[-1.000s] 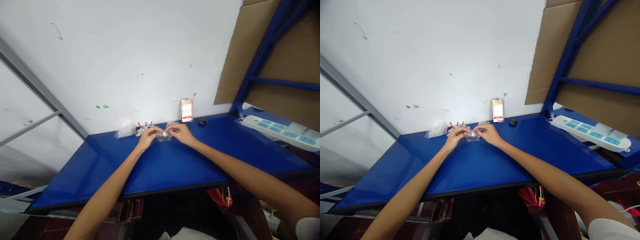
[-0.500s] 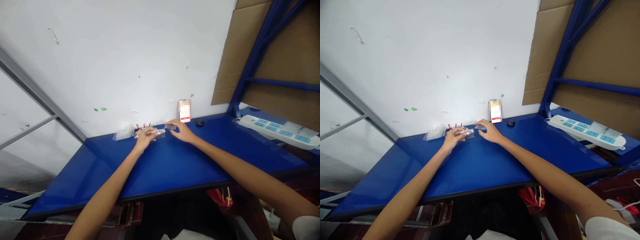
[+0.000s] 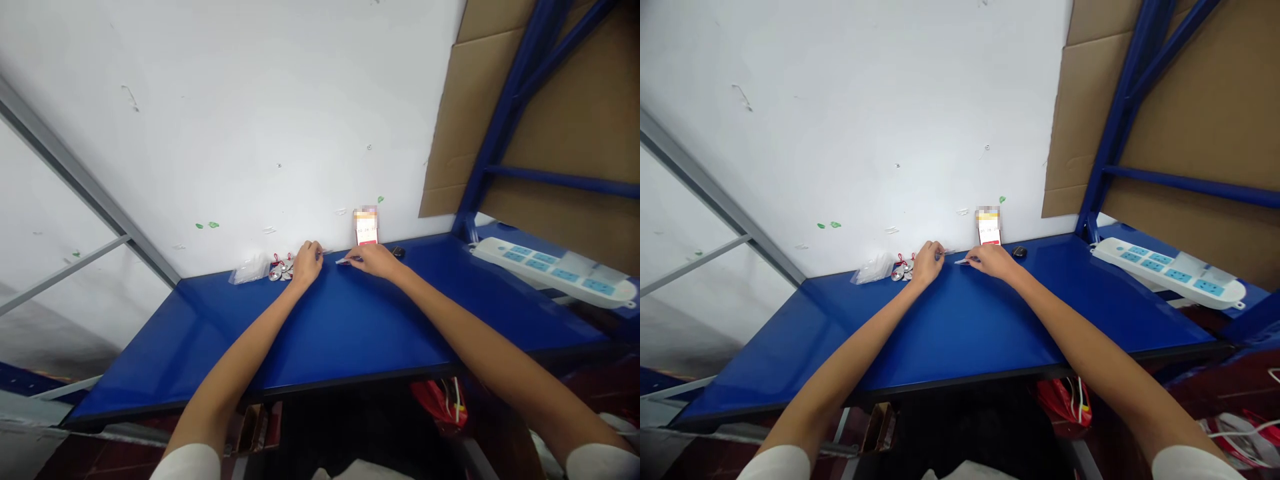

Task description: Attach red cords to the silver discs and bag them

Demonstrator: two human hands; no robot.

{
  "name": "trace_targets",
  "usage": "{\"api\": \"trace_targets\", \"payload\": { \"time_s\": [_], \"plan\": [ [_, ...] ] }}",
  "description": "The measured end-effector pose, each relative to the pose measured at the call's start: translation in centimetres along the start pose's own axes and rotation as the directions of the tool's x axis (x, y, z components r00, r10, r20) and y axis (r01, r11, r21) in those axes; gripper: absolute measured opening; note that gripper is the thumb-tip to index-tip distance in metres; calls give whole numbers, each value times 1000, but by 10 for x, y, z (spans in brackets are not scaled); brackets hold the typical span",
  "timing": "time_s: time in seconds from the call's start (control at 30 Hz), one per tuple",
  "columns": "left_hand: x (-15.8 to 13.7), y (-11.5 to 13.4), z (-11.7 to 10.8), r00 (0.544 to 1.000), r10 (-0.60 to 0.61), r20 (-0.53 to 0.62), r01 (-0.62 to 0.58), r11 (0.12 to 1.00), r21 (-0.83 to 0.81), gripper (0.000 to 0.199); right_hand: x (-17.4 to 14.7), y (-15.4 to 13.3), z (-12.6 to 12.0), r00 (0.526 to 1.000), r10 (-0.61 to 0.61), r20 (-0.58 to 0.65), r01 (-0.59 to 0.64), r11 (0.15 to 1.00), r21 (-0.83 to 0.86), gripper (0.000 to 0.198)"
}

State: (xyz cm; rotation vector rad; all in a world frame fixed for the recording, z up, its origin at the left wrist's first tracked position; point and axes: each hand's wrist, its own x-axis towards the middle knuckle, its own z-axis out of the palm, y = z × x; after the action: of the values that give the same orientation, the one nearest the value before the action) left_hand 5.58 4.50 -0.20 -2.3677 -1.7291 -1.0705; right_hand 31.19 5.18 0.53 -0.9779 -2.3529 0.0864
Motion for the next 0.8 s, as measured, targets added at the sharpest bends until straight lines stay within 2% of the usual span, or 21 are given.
{"api": "trace_targets", "payload": {
  "time_s": [0.1, 0.2, 0.33, 0.43, 0.6, 0.73, 0.8],
  "plan": [
    [13, 5, 24, 994, 10, 108, -22, 993, 114, 19, -5, 5, -10, 1000, -9, 19, 9, 999, 44, 21],
    [20, 3, 37, 986, 20, 166, -44, 989, 143, 17, -7, 7, -11, 996, 0, 87, -3, 1000, 27, 23],
    [18, -7, 36, 981, 39, 192, -58, 994, 94, 14, -7, 5, -7, 981, -49, 186, 32, 995, 90, 35],
    [14, -10, 34, 984, 38, 175, -55, 994, 90, 14, -7, 6, -4, 983, -61, 172, 33, 986, 162, 39],
    [11, -5, 34, 983, 55, 176, -79, 988, 131, 11, -7, 15, 4, 979, -109, 170, 77, 980, 184, 39],
    [8, -3, 35, 987, 50, 152, -75, 983, 167, 12, -5, 18, 8, 981, -102, 163, 81, 988, 131, 42],
    [6, -2, 35, 988, 48, 150, -75, 981, 177, 12, -4, 16, 9, 987, -93, 128, 87, 995, 55, 34]
  ]
}}
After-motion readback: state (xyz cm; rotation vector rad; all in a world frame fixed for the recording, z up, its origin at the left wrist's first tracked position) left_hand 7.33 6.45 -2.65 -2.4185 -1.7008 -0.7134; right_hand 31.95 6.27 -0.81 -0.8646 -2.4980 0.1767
